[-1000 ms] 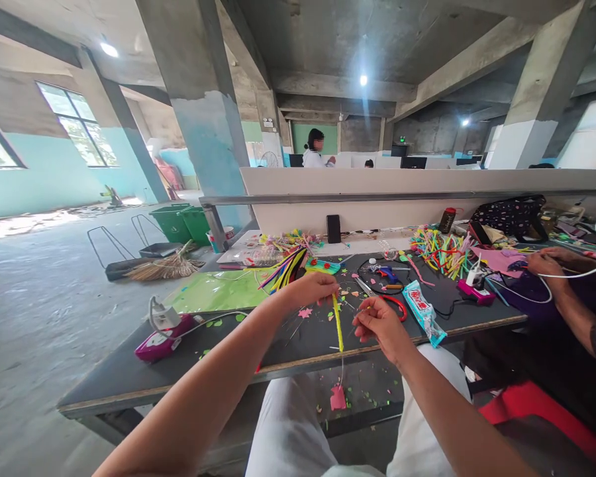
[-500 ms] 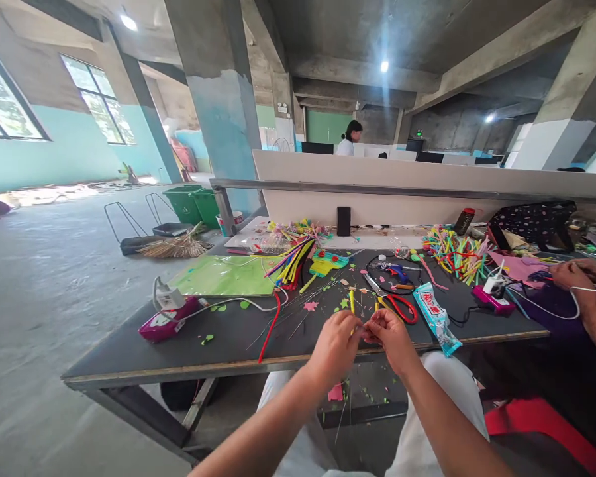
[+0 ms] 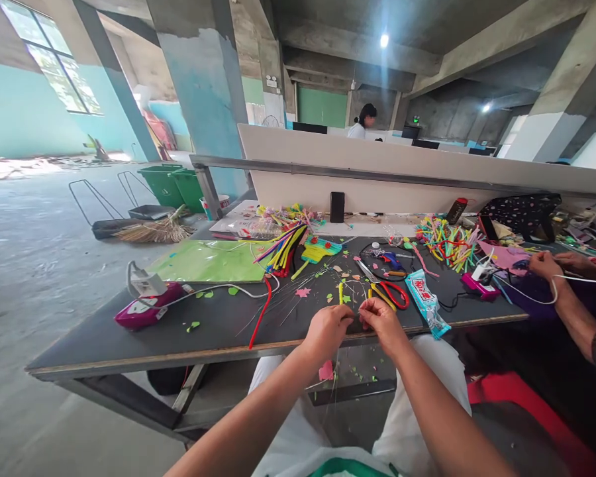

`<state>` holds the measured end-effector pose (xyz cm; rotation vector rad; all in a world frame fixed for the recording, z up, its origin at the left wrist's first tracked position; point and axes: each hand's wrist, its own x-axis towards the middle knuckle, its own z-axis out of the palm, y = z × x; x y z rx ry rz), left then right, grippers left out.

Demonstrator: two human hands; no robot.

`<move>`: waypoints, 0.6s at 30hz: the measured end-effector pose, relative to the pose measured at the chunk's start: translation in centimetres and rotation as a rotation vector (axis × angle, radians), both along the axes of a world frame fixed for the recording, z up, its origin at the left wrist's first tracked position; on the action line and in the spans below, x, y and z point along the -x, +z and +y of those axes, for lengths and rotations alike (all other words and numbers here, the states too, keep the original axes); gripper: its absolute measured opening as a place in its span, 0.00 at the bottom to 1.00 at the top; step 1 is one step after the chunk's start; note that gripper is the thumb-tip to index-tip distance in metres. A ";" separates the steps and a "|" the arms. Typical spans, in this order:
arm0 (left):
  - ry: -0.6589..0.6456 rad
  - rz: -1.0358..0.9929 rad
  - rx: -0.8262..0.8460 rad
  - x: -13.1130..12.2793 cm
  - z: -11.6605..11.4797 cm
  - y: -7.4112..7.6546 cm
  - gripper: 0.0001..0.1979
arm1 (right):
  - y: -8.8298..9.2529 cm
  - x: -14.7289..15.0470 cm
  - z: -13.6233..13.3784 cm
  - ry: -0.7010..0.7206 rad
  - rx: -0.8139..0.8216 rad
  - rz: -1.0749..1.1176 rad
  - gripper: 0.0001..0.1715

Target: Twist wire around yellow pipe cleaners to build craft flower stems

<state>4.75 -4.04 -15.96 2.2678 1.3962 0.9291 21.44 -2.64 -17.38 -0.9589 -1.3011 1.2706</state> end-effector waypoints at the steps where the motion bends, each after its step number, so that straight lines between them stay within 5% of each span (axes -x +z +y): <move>1: 0.002 0.005 -0.007 0.0 0.0 -0.1 0.08 | 0.0 -0.1 0.0 0.001 0.009 0.015 0.14; 6: -0.008 0.040 -0.068 -0.1 0.2 -0.1 0.09 | -0.2 -0.4 0.3 0.034 0.042 0.119 0.17; 18: -0.005 0.204 -0.255 -0.2 0.3 0.2 0.10 | 0.1 -0.2 0.3 -0.020 0.025 -0.067 0.14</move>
